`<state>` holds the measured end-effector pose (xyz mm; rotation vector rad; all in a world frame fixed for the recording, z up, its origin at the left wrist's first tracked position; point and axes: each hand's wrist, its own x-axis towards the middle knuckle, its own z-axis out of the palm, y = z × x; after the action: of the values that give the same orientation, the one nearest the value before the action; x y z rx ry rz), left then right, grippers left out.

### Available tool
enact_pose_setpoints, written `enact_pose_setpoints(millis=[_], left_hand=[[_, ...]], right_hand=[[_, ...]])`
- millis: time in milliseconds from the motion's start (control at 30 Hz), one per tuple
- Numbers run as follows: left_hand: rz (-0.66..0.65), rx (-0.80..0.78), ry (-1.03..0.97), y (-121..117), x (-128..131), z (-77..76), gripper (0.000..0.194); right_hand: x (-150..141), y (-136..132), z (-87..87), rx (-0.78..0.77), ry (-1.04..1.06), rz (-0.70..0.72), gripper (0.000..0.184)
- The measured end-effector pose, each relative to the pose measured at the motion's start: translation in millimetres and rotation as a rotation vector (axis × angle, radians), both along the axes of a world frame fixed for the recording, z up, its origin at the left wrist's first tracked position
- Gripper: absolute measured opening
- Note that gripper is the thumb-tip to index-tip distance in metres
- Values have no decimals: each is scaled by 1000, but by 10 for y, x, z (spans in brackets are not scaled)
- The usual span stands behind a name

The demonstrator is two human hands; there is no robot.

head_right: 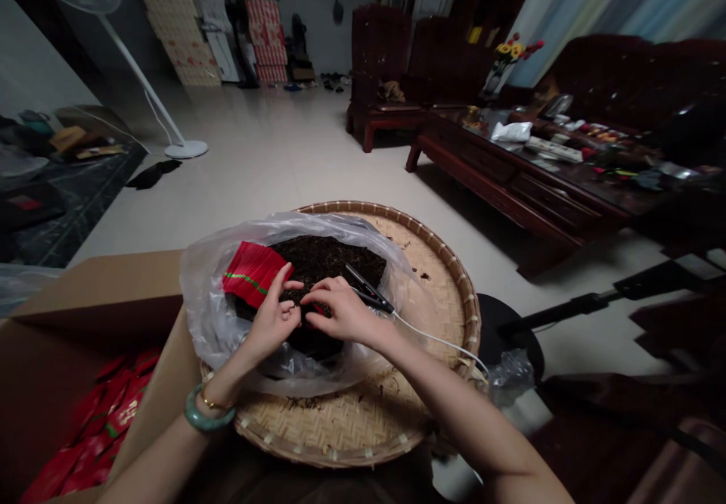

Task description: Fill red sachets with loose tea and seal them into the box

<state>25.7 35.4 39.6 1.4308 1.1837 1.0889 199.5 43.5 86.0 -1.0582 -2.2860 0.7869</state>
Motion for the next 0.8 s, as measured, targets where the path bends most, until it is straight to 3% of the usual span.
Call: enact_pose_setpoints(millis=[67,133,233,300,367,467,633,800], left_hand=[[8,5,-19,2,6,6,82],[49,18,-52,15,-4,12,79],[106,33,-21,50,-69,2,77],[29,-20,36,72,-135,-20,81],[-141,-132,35,86,-198,-46,83],[-299,-293,-32,92,-255,-61,77],[-384,-362,-124,97,-259,-13,59],[-367,-233,49,74,-212,20,39]], right_hand=[[13,-22,-43,120,-178,71,26],[26,-11,-104,142,-255,84,19],[61,63,-175,90,-106,-11,18],[99,116,-177,33,69,-80,21],[150,146,-141,-36,190,-109,24],[240,136,-56,-126,251,-93,28],[351,51,77,-201,217,-33,30],[293,-7,128,-98,111,-64,24]])
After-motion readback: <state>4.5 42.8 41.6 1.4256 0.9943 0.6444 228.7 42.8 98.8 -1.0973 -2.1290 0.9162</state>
